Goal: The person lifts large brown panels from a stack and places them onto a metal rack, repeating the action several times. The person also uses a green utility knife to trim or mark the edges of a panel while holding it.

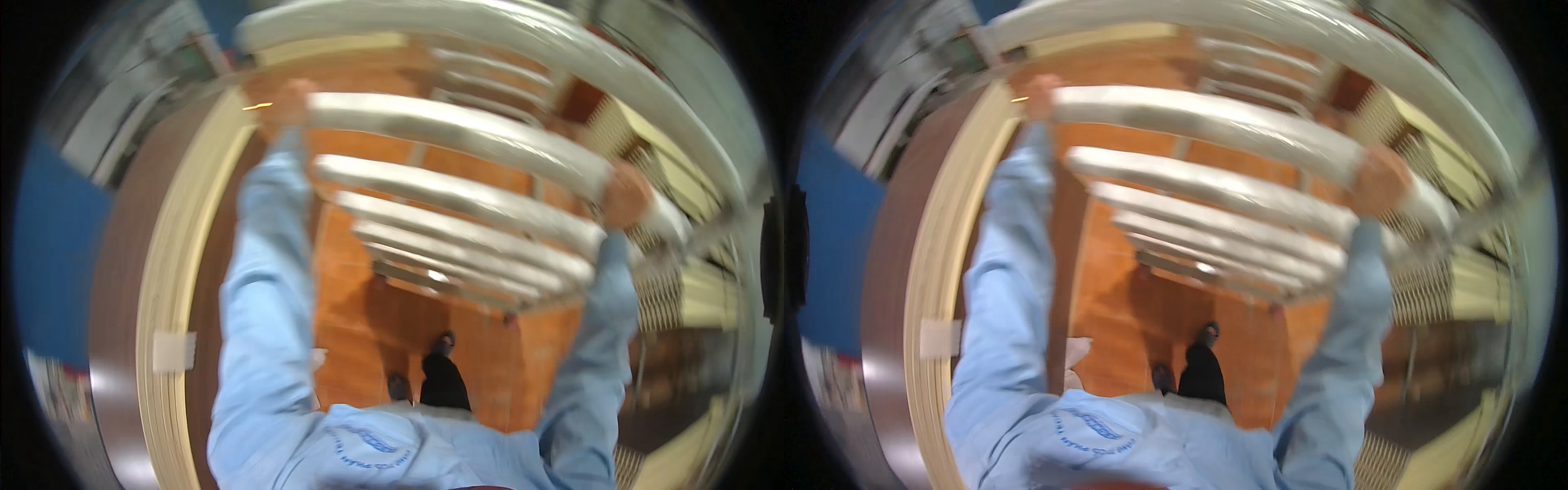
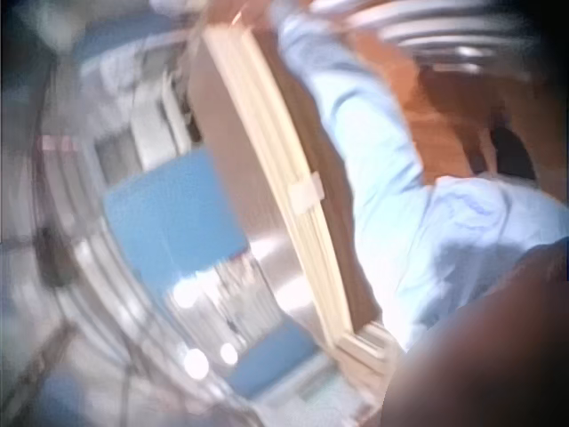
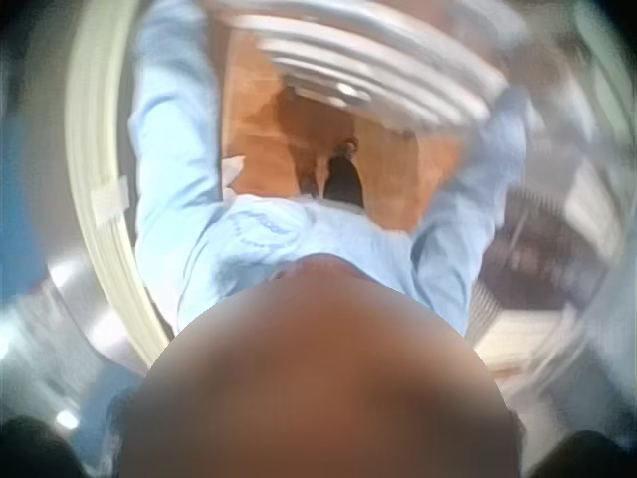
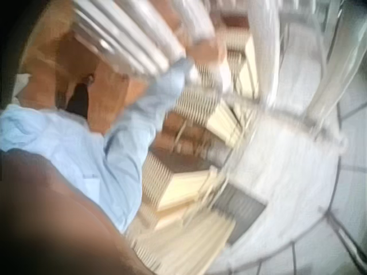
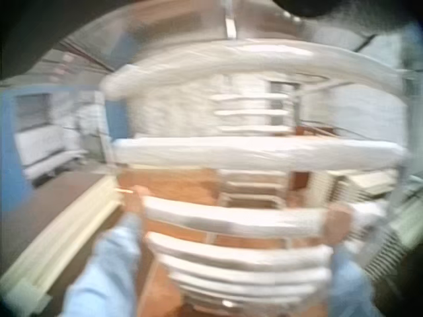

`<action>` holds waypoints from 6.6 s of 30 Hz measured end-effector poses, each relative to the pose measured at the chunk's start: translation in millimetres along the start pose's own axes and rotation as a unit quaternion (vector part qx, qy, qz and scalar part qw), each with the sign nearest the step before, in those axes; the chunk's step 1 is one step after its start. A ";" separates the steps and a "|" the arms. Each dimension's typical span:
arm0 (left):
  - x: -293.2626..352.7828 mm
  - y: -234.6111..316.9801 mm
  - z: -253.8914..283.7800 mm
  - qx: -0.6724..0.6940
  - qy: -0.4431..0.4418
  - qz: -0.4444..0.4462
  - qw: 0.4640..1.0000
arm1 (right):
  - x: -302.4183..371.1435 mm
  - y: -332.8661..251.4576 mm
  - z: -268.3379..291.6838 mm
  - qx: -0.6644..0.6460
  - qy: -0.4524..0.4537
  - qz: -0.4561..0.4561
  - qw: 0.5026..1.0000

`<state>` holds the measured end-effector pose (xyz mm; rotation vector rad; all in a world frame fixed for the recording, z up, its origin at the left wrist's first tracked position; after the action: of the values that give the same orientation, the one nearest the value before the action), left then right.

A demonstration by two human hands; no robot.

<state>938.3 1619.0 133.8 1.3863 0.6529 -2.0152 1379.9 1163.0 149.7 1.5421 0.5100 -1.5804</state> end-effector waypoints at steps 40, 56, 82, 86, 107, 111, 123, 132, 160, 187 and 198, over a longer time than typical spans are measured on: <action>-286.5 -126.3 -705.6 0.197 -0.086 0.278 0.936 | -144.2 10.8 -710.7 0.059 -0.110 -0.218 0.968; -369.6 -181.6 -901.3 0.253 -0.105 0.268 0.924 | -204.5 -24.8 -876.7 0.076 -0.080 -0.200 0.973; -385.4 -356.5 -1097.2 0.382 -0.092 0.238 0.888 | -207.6 -163.6 -1025.7 0.173 -0.248 -0.293 0.907; -388.3 -369.6 -1109.2 0.402 -0.106 0.242 0.877 | -205.0 -173.1 -1031.4 0.225 -0.238 -0.270 0.905; -323.2 -525.8 -1249.1 0.679 -0.303 0.071 0.665 | 76.1 -572.5 -1101.8 0.297 -0.322 -0.629 0.642; -195.7 -650.7 -1358.0 0.568 -0.523 0.312 0.553 | 150.8 -795.4 -1238.3 -0.002 -0.524 -0.724 0.449; -196.8 -697.9 -1731.9 0.569 -0.608 0.223 0.507 | 113.0 -991.5 -1477.1 -0.187 -0.549 -0.737 0.348; -97.4 -814.8 -2016.9 0.236 -0.696 0.442 0.514 | 186.7 -859.5 -1652.1 -0.046 -0.609 -0.776 0.156; -369.6 -603.0 -2751.3 0.301 -0.301 0.718 0.551 | 35.7 -373.9 -2912.8 -0.205 -0.666 -0.685 0.213; -207.6 -515.2 -2623.4 -0.052 0.514 0.853 0.070 | -171.5 -841.1 -3454.3 -0.319 -0.860 -0.364 0.158; -174.4 -583.4 -2639.8 -0.123 0.603 0.788 0.041 | -152.5 -1021.5 -3481.7 -0.314 -0.779 -0.530 0.116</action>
<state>2274.0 3875.5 -546.9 1.5202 -0.3045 1.3166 2667.5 4491.4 -523.1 -1.9953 0.6582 -2.1531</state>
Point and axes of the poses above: each hand's wrist, its own x-axis away from the middle knuckle, its own z-axis out of the back of the hand, y = z × x, the point moved 7 cm from there along -x, towards the middle knuckle, and after that the axes turned 8 degrees about y, right-handed, at the moved point
